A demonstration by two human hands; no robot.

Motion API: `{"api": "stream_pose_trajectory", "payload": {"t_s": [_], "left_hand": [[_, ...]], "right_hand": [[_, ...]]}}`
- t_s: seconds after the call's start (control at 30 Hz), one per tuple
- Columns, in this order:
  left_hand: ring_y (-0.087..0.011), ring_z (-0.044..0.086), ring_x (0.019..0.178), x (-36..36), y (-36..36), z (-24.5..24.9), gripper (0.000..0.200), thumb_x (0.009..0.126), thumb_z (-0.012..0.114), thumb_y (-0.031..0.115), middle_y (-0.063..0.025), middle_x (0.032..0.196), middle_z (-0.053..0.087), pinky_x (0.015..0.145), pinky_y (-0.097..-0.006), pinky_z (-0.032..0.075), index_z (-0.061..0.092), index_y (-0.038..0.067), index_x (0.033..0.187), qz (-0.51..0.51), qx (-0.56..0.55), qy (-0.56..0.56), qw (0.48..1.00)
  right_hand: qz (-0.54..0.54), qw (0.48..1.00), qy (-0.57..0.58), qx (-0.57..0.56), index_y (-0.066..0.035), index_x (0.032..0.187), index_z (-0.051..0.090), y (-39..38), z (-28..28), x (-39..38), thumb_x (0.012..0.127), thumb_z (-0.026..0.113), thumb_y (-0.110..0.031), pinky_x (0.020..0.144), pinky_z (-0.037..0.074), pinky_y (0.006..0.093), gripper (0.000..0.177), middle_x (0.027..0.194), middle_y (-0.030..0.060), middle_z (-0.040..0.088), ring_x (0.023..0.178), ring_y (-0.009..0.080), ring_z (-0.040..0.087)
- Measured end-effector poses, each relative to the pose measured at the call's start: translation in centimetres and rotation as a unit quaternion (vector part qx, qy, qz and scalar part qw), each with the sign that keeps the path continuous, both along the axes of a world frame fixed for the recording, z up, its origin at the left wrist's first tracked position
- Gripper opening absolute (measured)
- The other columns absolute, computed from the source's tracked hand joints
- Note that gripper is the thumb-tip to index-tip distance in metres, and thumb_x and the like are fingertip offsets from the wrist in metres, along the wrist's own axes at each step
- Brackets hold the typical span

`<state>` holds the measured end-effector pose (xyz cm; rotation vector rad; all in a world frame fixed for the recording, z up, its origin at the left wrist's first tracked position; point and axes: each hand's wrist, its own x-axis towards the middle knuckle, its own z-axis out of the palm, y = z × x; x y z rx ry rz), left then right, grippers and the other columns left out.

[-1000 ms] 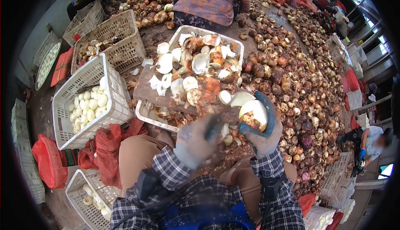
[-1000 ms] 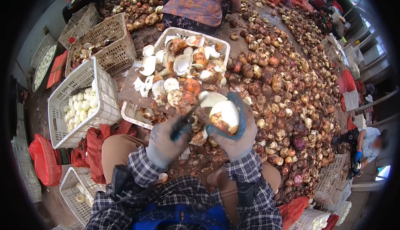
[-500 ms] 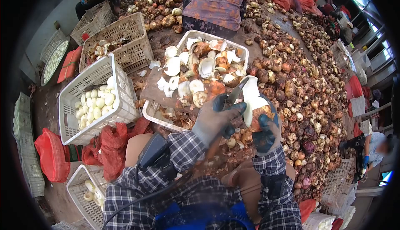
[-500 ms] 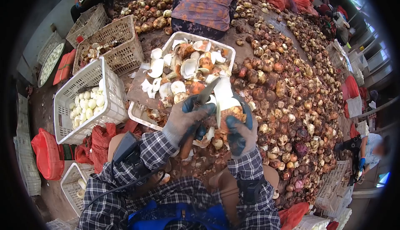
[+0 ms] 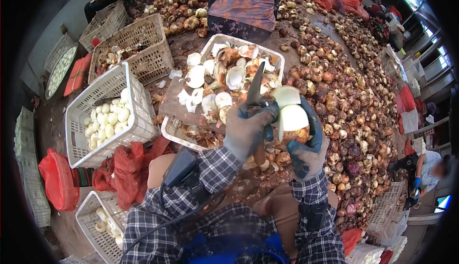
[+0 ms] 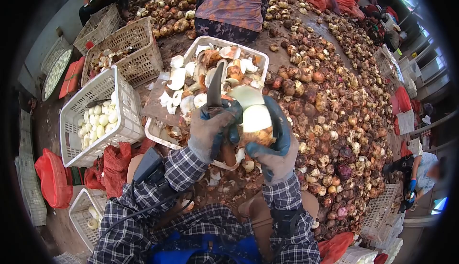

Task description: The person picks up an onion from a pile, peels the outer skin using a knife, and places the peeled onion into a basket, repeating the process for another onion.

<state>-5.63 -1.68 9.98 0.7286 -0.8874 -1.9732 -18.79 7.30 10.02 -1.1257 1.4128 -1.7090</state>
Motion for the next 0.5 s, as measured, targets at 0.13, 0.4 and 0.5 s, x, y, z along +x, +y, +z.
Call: {"api": "stream_pose_trajectory", "payload": {"t_s": [0.13, 0.4, 0.5], "left_hand": [[-0.0091, 0.059, 0.063, 0.2, 0.2, -0.4, 0.025, 0.080, 0.071, 0.010, -0.0049, 0.077, 0.065, 0.055, -0.0234, 0.049, 0.063, -0.003, 0.100, -0.020, -0.082, -0.068, 0.994], [-0.0135, 0.062, 0.079, 0.7, 0.2, 0.2, 0.042, 0.080, 0.073, 0.020, -0.0078, 0.088, 0.066, 0.075, -0.0272, 0.050, 0.059, -0.001, 0.114, 0.032, -0.391, -0.245, 0.887], [-0.0277, 0.063, 0.097, 1.5, -1.2, -0.5, 0.067, 0.074, 0.077, 0.036, -0.0189, 0.113, 0.060, 0.084, -0.0374, 0.052, 0.051, 0.006, 0.129, -0.086, -0.234, -0.294, 0.923]], "right_hand": [[0.014, 0.966, -0.257, -0.020, 0.008, 0.131, 0.043, 0.8, -0.3, 0.6, 0.070, 0.059, -0.008, 0.095, 0.047, 0.0349, 0.065, 0.122, 0.0181, 0.056, 0.109, 0.0246, 0.058], [0.048, 0.983, -0.174, 0.019, 0.009, 0.127, 0.047, 0.5, 0.1, -0.6, 0.062, 0.066, -0.007, 0.091, 0.051, 0.0344, 0.070, 0.119, 0.0173, 0.058, 0.108, 0.0237, 0.058], [0.076, 0.997, 0.013, 0.018, 0.004, 0.130, 0.048, 0.3, 0.2, -1.1, 0.063, 0.068, -0.008, 0.104, 0.039, 0.0388, 0.071, 0.123, 0.0156, 0.057, 0.113, 0.0255, 0.056]]}}
